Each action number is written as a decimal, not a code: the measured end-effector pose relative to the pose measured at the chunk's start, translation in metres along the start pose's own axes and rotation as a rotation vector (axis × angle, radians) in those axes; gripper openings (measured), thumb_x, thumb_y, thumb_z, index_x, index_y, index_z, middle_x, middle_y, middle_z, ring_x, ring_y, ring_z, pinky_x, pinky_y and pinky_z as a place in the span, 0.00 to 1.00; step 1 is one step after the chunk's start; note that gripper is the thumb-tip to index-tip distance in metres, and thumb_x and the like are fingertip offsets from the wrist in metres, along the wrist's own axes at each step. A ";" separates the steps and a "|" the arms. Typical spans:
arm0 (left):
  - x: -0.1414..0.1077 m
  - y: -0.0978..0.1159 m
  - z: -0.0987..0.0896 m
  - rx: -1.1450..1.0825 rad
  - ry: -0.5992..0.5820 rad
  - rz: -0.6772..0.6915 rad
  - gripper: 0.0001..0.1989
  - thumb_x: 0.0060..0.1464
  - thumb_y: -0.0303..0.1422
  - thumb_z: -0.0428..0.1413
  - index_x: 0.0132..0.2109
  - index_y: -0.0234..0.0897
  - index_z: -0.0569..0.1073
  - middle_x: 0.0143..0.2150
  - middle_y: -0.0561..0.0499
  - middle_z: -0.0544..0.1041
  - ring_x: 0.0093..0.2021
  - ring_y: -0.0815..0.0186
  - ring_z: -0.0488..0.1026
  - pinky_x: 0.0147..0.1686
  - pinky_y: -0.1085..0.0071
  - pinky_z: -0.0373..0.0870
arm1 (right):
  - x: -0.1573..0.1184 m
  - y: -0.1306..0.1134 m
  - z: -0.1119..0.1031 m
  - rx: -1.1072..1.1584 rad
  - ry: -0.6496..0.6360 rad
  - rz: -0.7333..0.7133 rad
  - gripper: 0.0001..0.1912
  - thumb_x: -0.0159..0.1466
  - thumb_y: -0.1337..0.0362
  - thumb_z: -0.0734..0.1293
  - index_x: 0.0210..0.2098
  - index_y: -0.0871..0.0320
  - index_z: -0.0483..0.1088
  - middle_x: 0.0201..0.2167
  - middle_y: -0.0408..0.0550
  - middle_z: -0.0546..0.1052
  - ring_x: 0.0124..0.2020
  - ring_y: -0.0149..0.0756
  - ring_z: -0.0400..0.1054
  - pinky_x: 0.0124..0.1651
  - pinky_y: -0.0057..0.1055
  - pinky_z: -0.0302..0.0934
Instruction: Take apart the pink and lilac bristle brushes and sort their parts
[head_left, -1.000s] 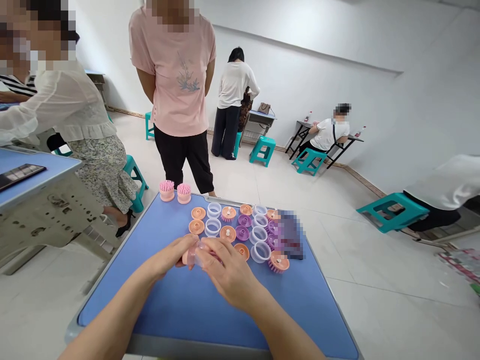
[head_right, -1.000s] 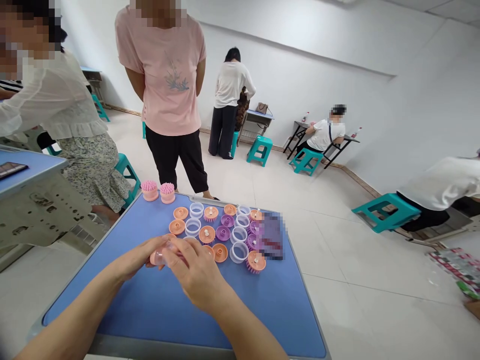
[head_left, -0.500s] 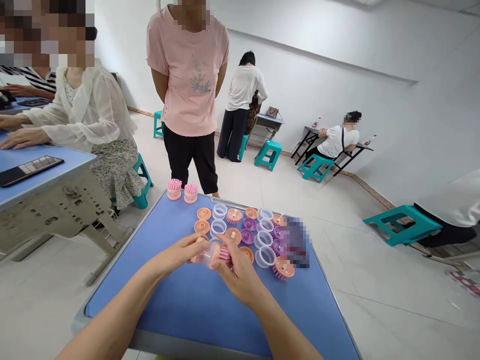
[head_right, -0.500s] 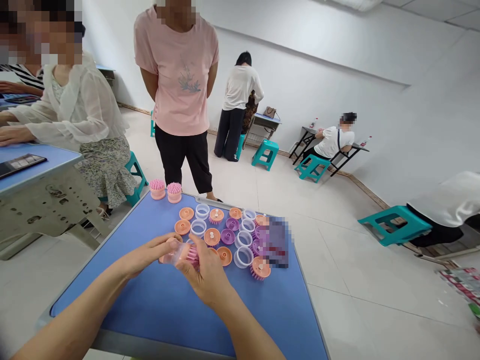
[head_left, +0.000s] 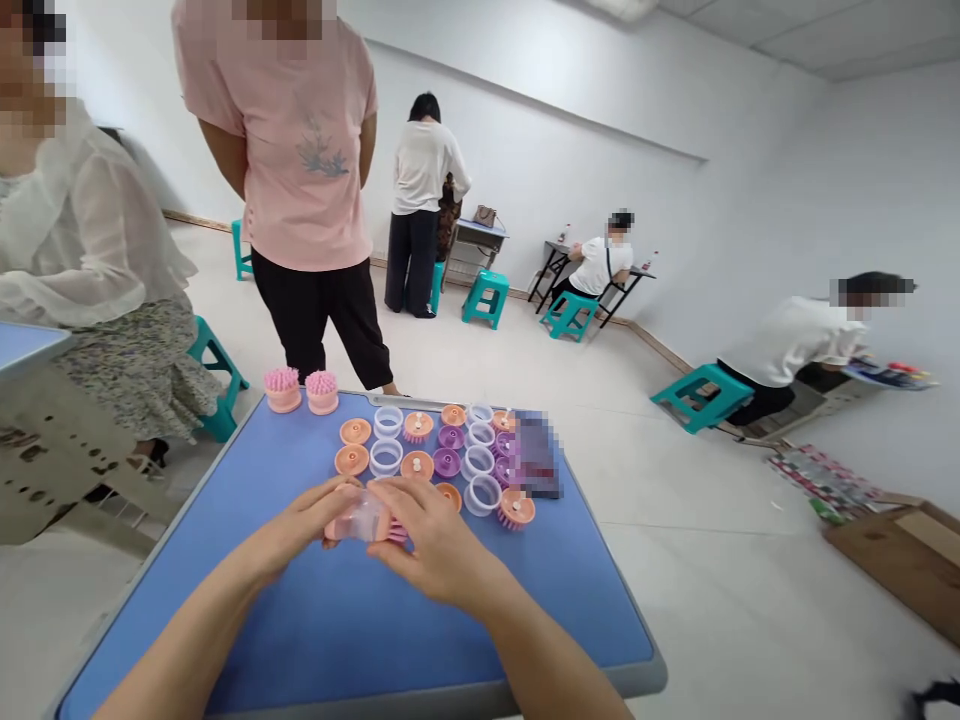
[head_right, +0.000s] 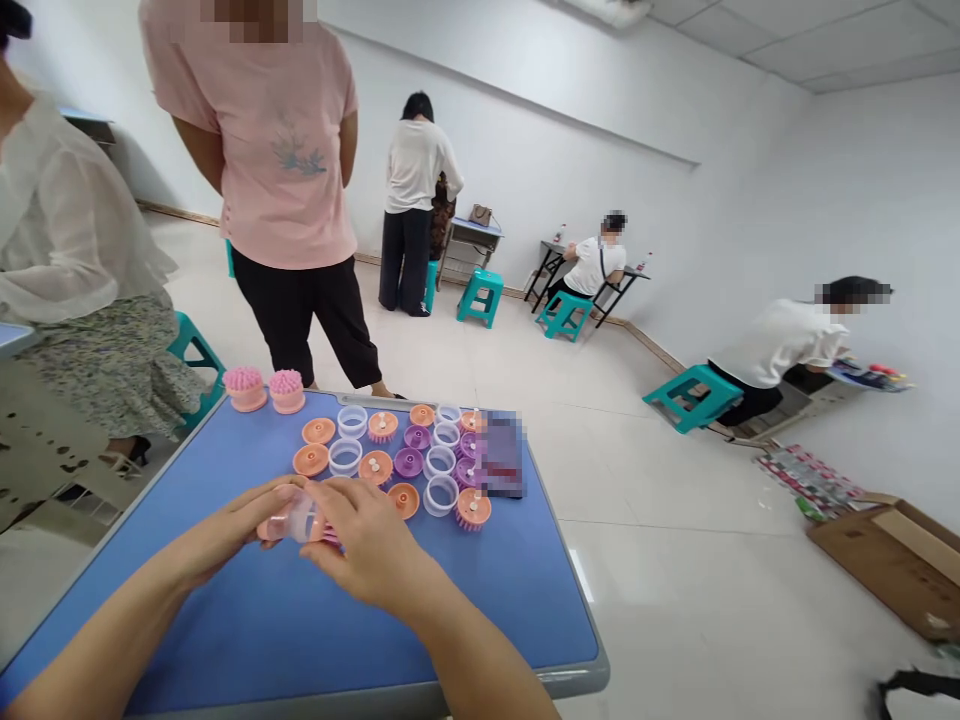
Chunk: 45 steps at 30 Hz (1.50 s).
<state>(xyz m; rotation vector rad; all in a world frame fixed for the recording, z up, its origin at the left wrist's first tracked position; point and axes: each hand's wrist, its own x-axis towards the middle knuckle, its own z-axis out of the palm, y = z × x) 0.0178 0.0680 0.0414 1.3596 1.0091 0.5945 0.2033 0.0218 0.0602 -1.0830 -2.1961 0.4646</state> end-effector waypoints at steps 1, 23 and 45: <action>0.000 0.000 -0.001 -0.011 0.001 0.001 0.19 0.51 0.49 0.47 0.36 0.37 0.68 0.28 0.54 0.64 0.27 0.69 0.58 0.26 0.75 0.60 | -0.003 -0.001 -0.003 0.001 0.032 0.003 0.26 0.57 0.65 0.66 0.54 0.55 0.59 0.48 0.50 0.69 0.51 0.38 0.61 0.52 0.37 0.57; -0.001 0.002 0.002 0.088 -0.271 0.150 0.21 0.42 0.41 0.59 0.43 0.38 0.66 0.35 0.53 0.63 0.35 0.67 0.61 0.33 0.76 0.62 | -0.148 0.063 0.000 -0.091 0.640 0.616 0.11 0.53 0.60 0.68 0.23 0.57 0.62 0.38 0.50 0.68 0.42 0.40 0.64 0.43 0.39 0.60; -0.009 -0.008 0.049 0.530 -0.316 0.442 0.21 0.43 0.26 0.54 0.47 0.42 0.66 0.45 0.50 0.68 0.47 0.62 0.64 0.46 0.69 0.63 | -0.085 -0.003 0.035 0.551 0.157 0.496 0.25 0.61 0.52 0.59 0.54 0.56 0.55 0.36 0.49 0.72 0.28 0.31 0.67 0.25 0.26 0.63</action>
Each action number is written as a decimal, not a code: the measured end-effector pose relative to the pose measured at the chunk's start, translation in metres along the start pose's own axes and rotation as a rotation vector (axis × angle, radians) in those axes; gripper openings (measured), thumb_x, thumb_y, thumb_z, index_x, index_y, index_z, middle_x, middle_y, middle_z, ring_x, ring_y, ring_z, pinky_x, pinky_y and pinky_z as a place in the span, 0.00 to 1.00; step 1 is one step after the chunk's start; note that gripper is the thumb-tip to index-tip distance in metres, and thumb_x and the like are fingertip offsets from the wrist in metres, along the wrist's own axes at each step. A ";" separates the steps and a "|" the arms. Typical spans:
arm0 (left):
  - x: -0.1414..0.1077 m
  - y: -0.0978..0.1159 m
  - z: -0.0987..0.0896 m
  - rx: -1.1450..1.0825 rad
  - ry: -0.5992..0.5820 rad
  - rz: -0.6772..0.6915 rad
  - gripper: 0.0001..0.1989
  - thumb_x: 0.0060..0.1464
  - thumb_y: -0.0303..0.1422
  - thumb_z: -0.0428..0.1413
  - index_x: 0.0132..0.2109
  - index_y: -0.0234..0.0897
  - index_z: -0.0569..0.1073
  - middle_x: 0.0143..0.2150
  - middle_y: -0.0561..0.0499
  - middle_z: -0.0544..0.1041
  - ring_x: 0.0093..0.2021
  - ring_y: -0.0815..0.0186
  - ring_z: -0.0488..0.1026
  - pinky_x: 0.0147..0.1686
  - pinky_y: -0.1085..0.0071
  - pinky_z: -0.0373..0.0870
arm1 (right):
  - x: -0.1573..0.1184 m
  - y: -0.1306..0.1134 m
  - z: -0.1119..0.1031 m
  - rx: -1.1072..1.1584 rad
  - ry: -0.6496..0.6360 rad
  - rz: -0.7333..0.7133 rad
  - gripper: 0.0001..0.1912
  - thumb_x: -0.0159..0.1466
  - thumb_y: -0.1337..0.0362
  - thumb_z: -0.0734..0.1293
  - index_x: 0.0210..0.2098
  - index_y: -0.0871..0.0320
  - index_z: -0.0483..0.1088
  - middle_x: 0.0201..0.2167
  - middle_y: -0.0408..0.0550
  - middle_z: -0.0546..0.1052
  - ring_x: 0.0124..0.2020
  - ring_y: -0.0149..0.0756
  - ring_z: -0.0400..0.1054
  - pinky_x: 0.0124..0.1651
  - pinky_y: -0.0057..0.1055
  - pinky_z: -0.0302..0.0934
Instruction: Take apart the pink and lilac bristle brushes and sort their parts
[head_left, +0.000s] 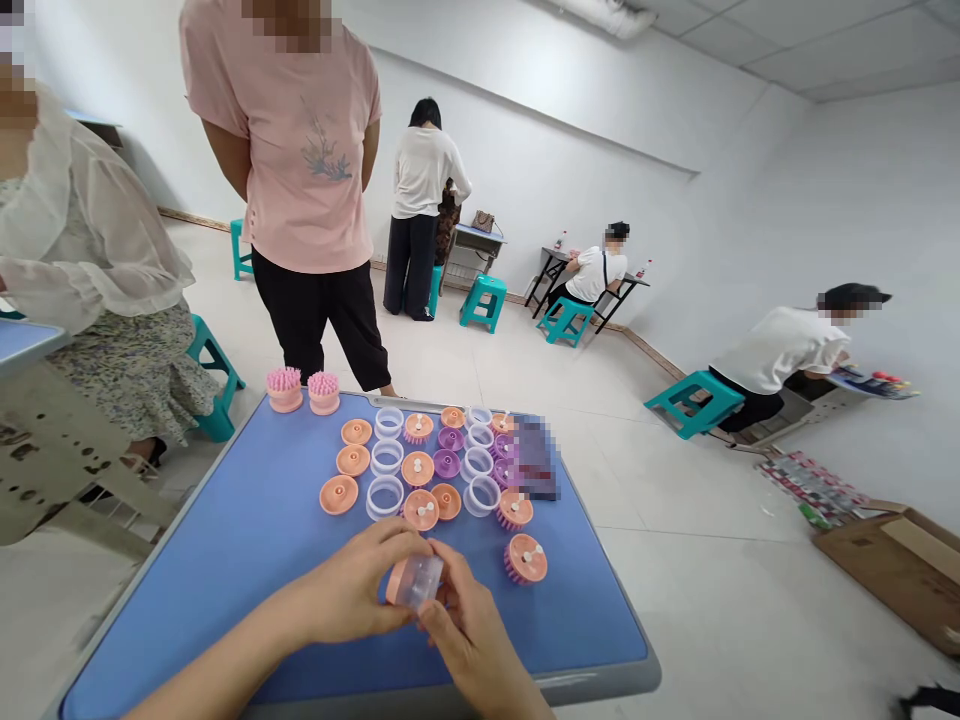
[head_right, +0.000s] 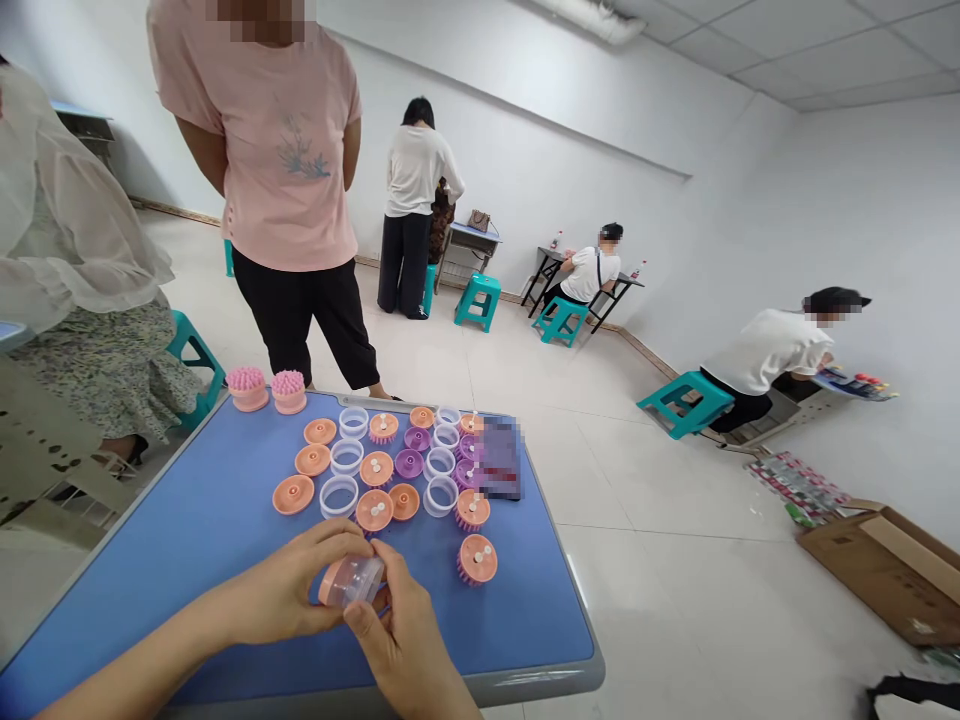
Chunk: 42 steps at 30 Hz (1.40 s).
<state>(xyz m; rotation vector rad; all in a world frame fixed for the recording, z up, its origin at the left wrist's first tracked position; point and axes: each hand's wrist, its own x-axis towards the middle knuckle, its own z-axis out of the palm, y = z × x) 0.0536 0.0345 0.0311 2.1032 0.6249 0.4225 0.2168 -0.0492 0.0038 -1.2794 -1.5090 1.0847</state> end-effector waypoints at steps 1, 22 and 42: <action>0.000 -0.001 0.001 0.010 0.000 -0.006 0.20 0.44 0.27 0.55 0.47 0.43 0.66 0.44 0.50 0.68 0.46 0.62 0.65 0.45 0.69 0.63 | 0.002 -0.001 0.002 0.037 -0.009 0.025 0.24 0.60 0.51 0.59 0.52 0.56 0.57 0.34 0.48 0.72 0.28 0.32 0.67 0.25 0.25 0.63; 0.002 0.000 -0.013 -0.288 -0.055 -0.195 0.15 0.42 0.33 0.59 0.41 0.37 0.72 0.34 0.53 0.73 0.35 0.64 0.70 0.38 0.72 0.67 | -0.016 0.004 -0.016 -0.152 0.103 -0.203 0.20 0.53 0.77 0.60 0.43 0.53 0.62 0.49 0.51 0.64 0.49 0.37 0.63 0.49 0.36 0.61; 0.003 -0.006 -0.006 -0.493 -0.164 -0.209 0.15 0.40 0.34 0.61 0.36 0.35 0.67 0.28 0.58 0.64 0.28 0.73 0.59 0.31 0.77 0.62 | -0.018 0.004 -0.005 -0.523 0.332 -0.222 0.21 0.53 0.73 0.64 0.46 0.56 0.60 0.47 0.53 0.67 0.49 0.40 0.63 0.49 0.37 0.61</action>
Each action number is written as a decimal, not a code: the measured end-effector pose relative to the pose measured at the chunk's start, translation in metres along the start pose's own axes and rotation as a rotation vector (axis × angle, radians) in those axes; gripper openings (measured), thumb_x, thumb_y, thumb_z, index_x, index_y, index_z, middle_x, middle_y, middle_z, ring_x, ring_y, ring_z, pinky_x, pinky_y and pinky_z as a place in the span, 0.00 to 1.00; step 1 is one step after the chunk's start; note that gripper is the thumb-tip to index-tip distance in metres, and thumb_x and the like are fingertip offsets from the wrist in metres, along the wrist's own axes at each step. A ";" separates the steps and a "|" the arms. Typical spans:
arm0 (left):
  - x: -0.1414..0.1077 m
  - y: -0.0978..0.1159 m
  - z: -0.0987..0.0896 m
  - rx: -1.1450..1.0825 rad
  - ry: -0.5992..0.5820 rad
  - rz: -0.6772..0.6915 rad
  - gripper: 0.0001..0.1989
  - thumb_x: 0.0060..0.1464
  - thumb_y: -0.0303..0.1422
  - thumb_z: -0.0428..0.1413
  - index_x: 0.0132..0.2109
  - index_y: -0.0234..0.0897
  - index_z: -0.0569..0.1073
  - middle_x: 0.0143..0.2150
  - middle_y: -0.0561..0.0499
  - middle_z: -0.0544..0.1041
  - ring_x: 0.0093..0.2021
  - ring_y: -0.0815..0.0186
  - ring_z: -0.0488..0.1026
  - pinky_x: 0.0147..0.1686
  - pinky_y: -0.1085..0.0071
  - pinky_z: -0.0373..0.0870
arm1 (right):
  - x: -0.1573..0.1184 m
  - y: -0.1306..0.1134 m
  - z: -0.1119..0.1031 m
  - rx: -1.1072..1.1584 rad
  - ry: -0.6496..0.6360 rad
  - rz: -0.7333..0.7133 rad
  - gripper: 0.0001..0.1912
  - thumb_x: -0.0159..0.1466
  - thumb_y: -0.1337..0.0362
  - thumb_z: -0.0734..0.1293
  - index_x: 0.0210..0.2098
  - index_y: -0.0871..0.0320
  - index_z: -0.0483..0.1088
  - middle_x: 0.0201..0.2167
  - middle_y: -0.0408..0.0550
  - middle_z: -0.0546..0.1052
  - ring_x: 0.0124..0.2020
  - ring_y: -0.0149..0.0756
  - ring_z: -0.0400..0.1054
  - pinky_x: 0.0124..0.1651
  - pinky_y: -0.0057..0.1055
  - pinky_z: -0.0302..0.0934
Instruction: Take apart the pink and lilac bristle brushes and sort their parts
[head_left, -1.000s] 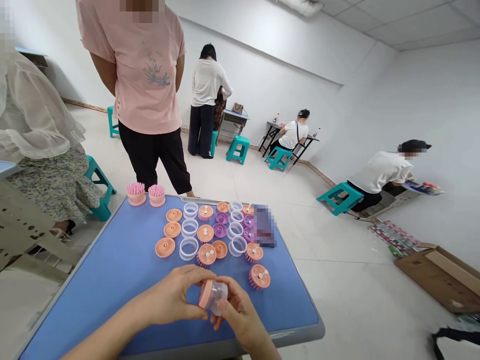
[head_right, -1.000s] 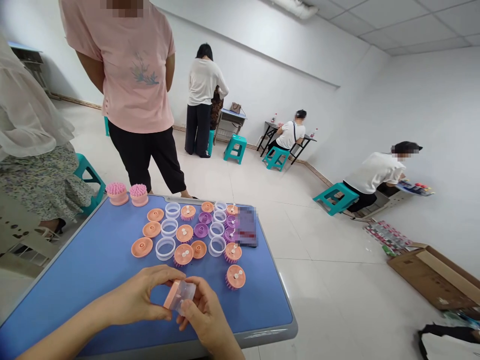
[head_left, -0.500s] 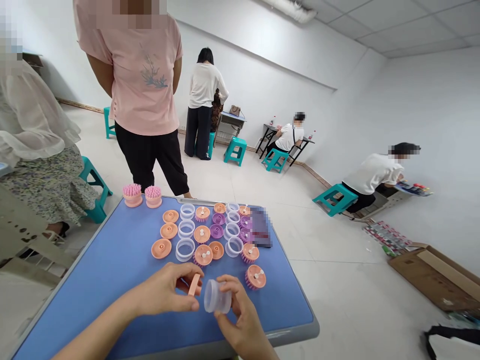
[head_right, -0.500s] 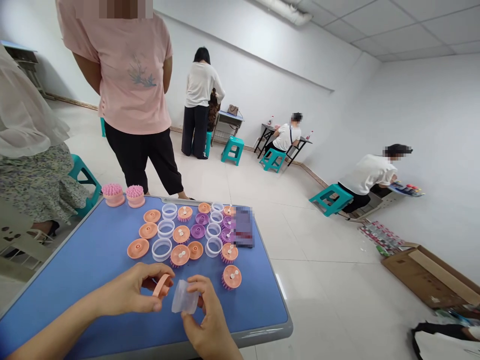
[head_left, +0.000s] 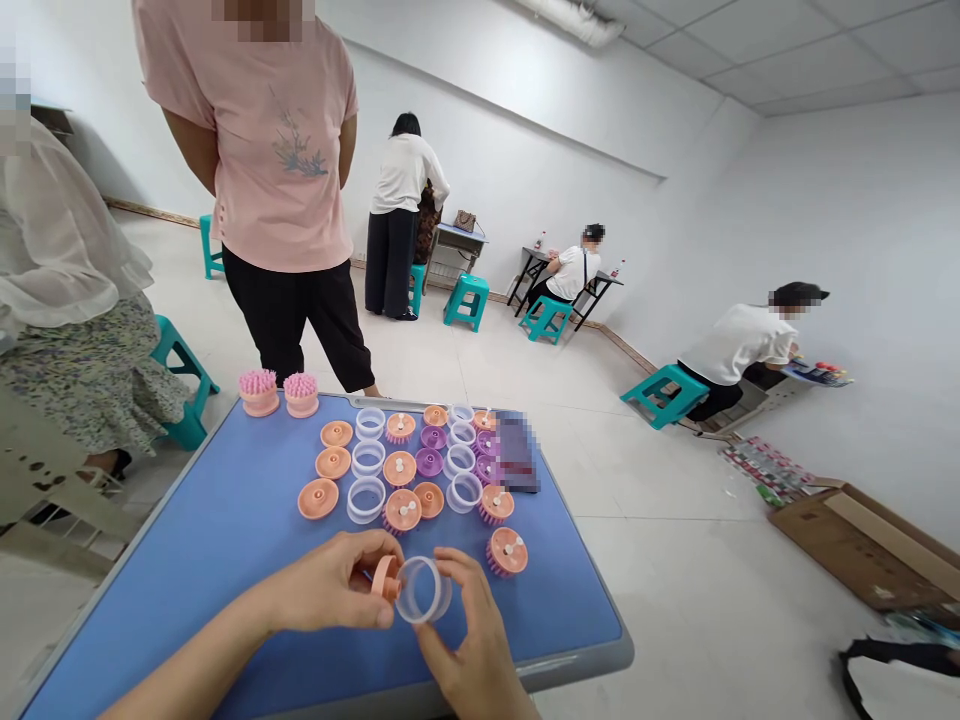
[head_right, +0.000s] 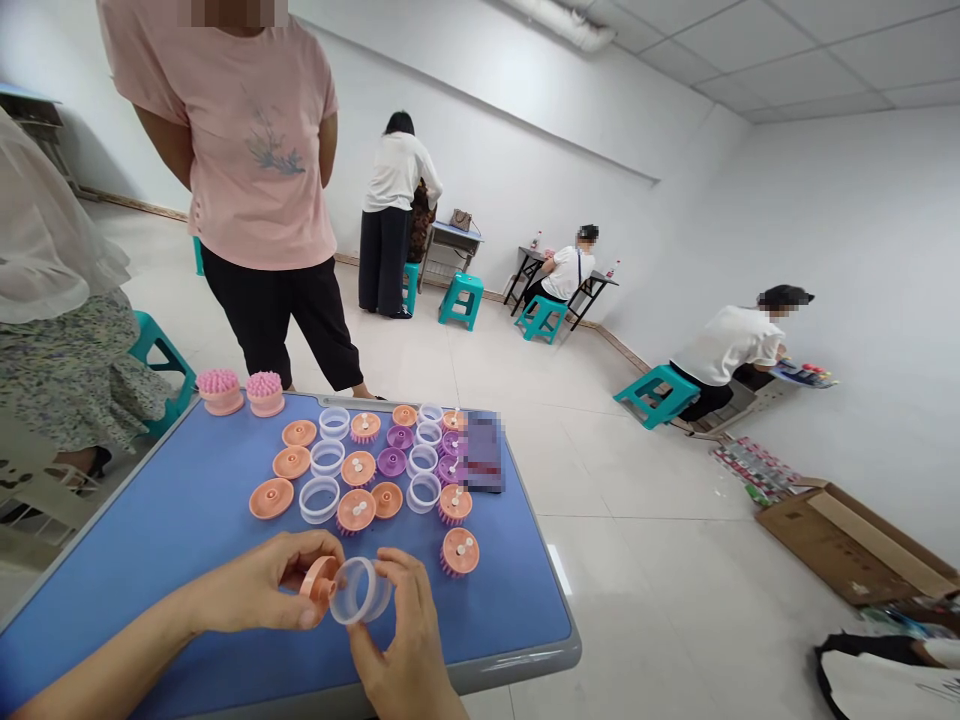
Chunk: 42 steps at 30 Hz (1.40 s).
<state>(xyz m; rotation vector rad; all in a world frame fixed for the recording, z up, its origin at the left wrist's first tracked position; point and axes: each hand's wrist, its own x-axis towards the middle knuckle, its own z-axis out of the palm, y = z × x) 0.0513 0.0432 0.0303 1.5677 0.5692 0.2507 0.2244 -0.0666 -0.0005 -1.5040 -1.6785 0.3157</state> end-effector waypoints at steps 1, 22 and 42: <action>0.001 0.000 0.001 -0.004 -0.008 0.000 0.15 0.40 0.34 0.61 0.35 0.35 0.67 0.28 0.58 0.65 0.29 0.73 0.60 0.31 0.77 0.63 | -0.001 0.000 0.000 -0.046 0.014 -0.031 0.21 0.54 0.73 0.64 0.47 0.56 0.59 0.46 0.53 0.68 0.49 0.41 0.63 0.49 0.38 0.62; -0.002 0.001 0.000 0.118 -0.044 -0.054 0.23 0.35 0.30 0.62 0.42 0.40 0.65 0.36 0.58 0.69 0.34 0.68 0.66 0.33 0.76 0.64 | 0.007 0.038 -0.009 -0.601 0.022 0.038 0.21 0.58 0.66 0.61 0.51 0.61 0.61 0.42 0.55 0.70 0.45 0.46 0.64 0.46 0.44 0.63; 0.000 -0.001 0.002 0.160 0.068 -0.044 0.24 0.36 0.33 0.59 0.45 0.40 0.66 0.41 0.53 0.70 0.40 0.62 0.67 0.39 0.70 0.66 | 0.009 0.005 -0.017 -0.205 -0.093 -0.080 0.15 0.60 0.67 0.60 0.47 0.55 0.67 0.37 0.50 0.72 0.38 0.35 0.67 0.38 0.30 0.65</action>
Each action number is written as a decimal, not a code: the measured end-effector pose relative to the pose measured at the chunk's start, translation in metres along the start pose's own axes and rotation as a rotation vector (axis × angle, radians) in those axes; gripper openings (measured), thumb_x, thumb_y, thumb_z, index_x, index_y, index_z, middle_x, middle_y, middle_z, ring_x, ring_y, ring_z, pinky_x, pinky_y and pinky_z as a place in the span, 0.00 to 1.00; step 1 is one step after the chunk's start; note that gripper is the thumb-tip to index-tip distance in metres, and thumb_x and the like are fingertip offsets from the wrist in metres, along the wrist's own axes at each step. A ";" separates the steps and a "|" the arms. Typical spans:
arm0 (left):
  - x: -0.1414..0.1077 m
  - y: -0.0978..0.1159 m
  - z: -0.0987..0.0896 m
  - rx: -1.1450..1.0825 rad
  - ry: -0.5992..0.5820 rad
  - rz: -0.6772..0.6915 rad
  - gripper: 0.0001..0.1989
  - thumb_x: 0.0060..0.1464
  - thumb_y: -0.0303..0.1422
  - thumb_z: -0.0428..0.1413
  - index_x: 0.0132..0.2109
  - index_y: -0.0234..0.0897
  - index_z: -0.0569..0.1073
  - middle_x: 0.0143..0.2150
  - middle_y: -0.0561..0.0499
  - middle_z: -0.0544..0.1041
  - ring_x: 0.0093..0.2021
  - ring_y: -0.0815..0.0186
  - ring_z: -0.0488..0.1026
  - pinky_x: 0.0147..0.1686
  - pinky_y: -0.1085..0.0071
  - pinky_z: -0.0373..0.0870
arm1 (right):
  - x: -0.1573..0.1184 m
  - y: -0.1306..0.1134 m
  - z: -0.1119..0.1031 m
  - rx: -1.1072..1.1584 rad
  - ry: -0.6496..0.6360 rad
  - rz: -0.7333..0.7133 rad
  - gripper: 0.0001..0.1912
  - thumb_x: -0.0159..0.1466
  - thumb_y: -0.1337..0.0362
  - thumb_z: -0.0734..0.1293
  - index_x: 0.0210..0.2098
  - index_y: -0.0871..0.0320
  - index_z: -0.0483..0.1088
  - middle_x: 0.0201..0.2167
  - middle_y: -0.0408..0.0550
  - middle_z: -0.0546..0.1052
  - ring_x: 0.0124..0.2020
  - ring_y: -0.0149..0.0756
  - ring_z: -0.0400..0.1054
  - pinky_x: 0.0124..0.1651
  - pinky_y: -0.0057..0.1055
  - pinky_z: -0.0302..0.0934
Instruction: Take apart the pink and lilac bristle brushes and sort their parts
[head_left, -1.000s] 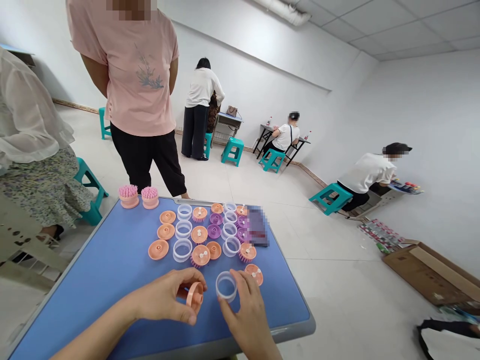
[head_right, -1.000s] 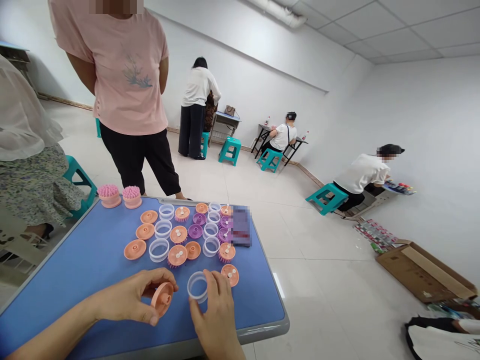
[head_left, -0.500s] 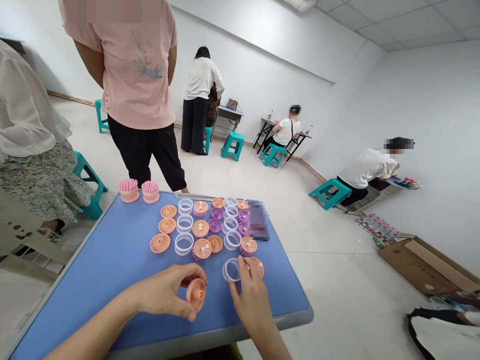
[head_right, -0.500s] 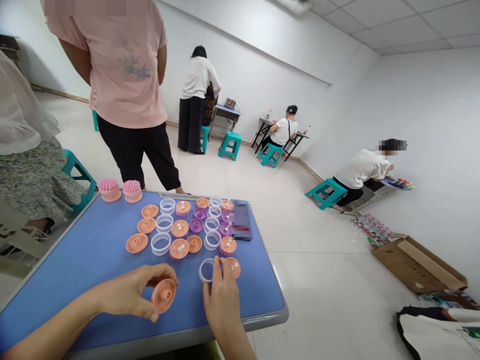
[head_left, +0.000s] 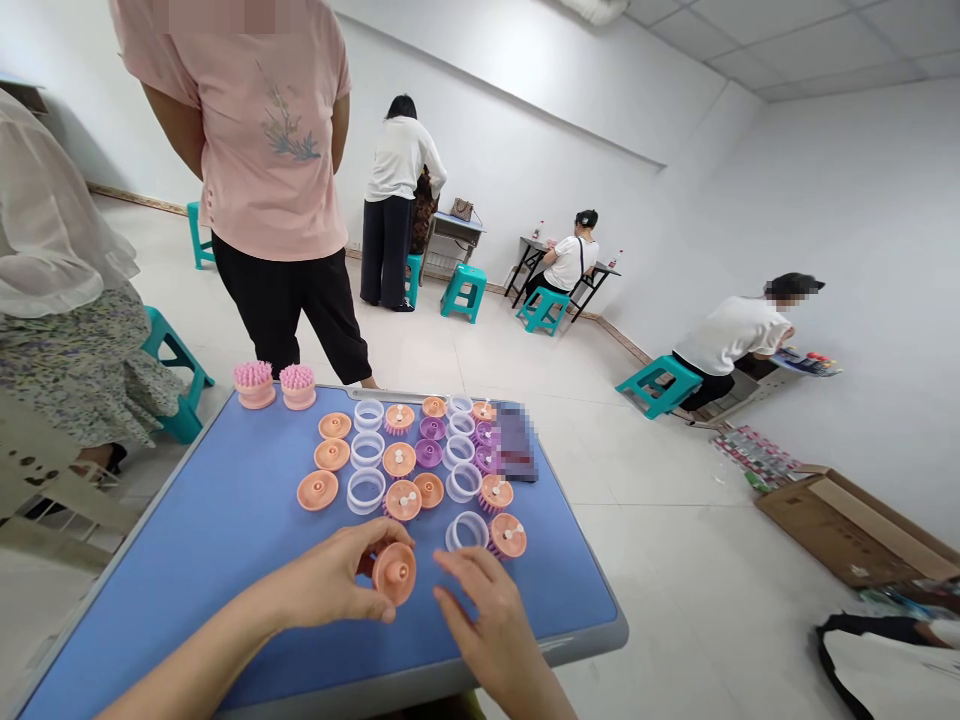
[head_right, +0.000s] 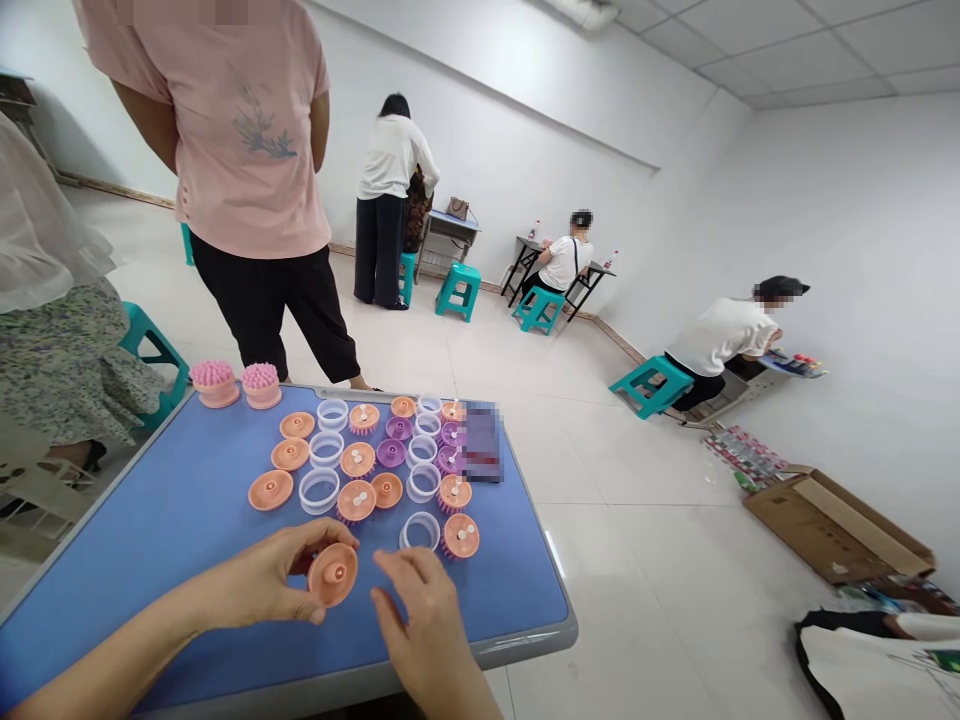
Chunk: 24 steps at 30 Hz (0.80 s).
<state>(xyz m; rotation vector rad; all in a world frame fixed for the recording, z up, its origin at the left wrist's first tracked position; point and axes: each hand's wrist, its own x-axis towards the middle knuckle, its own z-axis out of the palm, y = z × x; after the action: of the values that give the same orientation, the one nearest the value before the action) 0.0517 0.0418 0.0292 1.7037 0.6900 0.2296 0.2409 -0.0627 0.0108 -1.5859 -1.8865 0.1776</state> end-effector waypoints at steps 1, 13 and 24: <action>0.002 -0.001 0.002 -0.038 0.002 0.005 0.23 0.37 0.32 0.59 0.45 0.39 0.66 0.40 0.53 0.70 0.40 0.63 0.67 0.39 0.70 0.66 | 0.000 -0.005 0.000 0.056 -0.061 -0.035 0.13 0.61 0.67 0.60 0.45 0.54 0.69 0.33 0.47 0.73 0.33 0.33 0.68 0.36 0.27 0.65; -0.003 -0.002 -0.008 0.049 0.116 0.012 0.23 0.44 0.34 0.57 0.49 0.41 0.64 0.44 0.51 0.70 0.35 0.67 0.66 0.36 0.70 0.65 | 0.000 -0.001 0.024 0.065 0.010 -0.022 0.15 0.65 0.64 0.54 0.33 0.58 0.71 0.24 0.46 0.72 0.24 0.29 0.66 0.28 0.24 0.60; -0.026 0.000 -0.051 -0.062 0.613 0.091 0.16 0.51 0.46 0.50 0.35 0.36 0.67 0.25 0.55 0.64 0.27 0.71 0.60 0.27 0.75 0.58 | -0.002 0.021 0.047 -0.164 0.100 -0.064 0.18 0.66 0.63 0.51 0.36 0.58 0.72 0.24 0.48 0.76 0.21 0.33 0.71 0.25 0.24 0.64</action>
<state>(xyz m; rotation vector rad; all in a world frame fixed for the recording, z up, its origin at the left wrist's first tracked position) 0.0052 0.0694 0.0477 1.6076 1.0368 0.8509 0.2324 -0.0453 -0.0366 -1.6075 -1.9118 -0.0848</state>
